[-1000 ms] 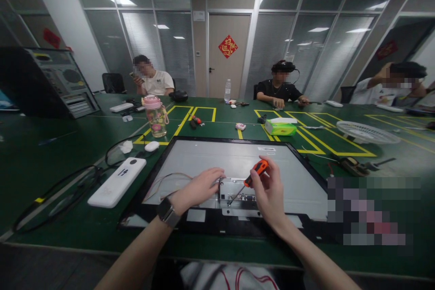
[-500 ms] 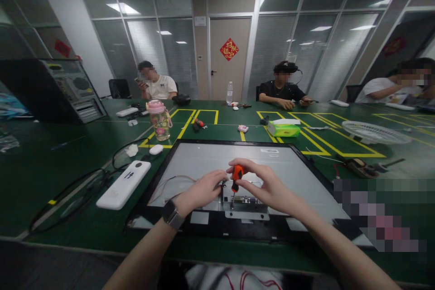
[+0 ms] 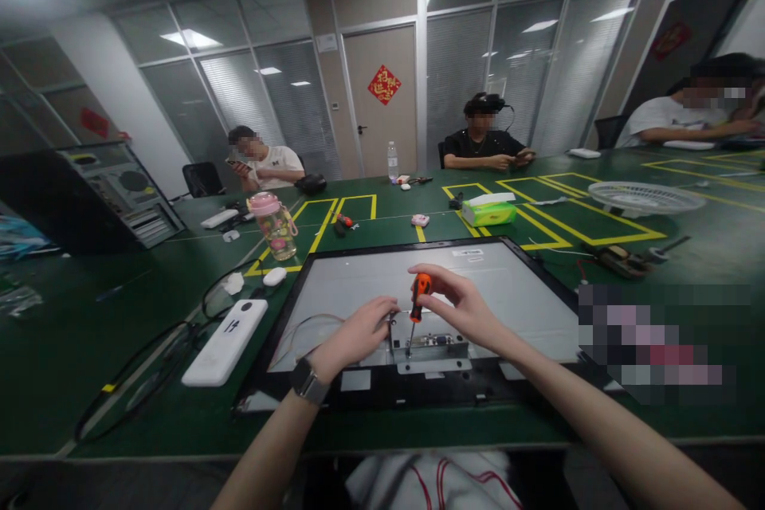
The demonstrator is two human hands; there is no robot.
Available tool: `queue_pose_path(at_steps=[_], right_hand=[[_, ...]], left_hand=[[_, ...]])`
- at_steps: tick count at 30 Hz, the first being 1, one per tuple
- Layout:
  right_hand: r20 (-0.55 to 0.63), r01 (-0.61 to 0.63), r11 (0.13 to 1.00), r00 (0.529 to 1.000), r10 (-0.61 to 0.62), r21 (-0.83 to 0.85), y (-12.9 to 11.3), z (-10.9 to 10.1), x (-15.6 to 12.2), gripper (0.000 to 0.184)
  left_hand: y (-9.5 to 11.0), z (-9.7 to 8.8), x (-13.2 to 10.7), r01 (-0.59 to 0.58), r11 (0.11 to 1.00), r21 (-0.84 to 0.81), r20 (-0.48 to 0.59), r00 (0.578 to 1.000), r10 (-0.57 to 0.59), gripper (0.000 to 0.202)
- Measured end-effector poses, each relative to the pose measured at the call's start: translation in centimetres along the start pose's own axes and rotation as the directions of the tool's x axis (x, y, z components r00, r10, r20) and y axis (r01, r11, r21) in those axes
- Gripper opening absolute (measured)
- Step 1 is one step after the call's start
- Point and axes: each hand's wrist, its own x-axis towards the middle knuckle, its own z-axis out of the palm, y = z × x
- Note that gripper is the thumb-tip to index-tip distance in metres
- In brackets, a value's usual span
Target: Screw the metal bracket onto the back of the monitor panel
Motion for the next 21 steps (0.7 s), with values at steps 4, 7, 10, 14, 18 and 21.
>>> queue_pose_path(at_steps=[4,7,10,14,18,21], right_hand=[[0.016,-0.027,0.998,1.000,0.026,0.060,-0.23,-0.41,-0.02,0.035],[0.022,-0.035,0.995,0.999,0.033,0.089,-0.36,-0.54,-0.08,0.034],[0.024,-0.036,0.995,0.999,0.034,0.096,-0.40,-0.46,-0.20,0.031],[0.021,-0.035,0.995,0.999,0.033,0.090,-0.45,-0.32,-0.38,0.029],[0.007,-0.046,0.995,0.999,0.045,0.087,-0.61,-0.40,-0.42,0.029],[-0.006,-0.048,0.996,0.999,0.049,0.069,-0.67,-0.41,-0.37,0.030]], left_hand=[[-0.23,0.02,-0.01,0.015,1.000,0.018,0.015,1.000,-0.015,0.043],[-0.41,0.02,-0.05,0.016,1.000,0.014,0.019,1.000,-0.016,0.044],[-0.62,0.13,-0.07,0.016,1.000,-0.002,0.012,1.000,-0.016,0.043],[-0.94,0.36,-0.03,0.028,0.999,-0.043,0.006,1.000,-0.028,0.044],[-1.03,0.42,0.02,0.034,0.998,-0.062,0.008,0.999,-0.033,0.044],[-0.98,0.39,0.05,0.026,0.998,-0.054,0.003,1.000,-0.025,0.043]])
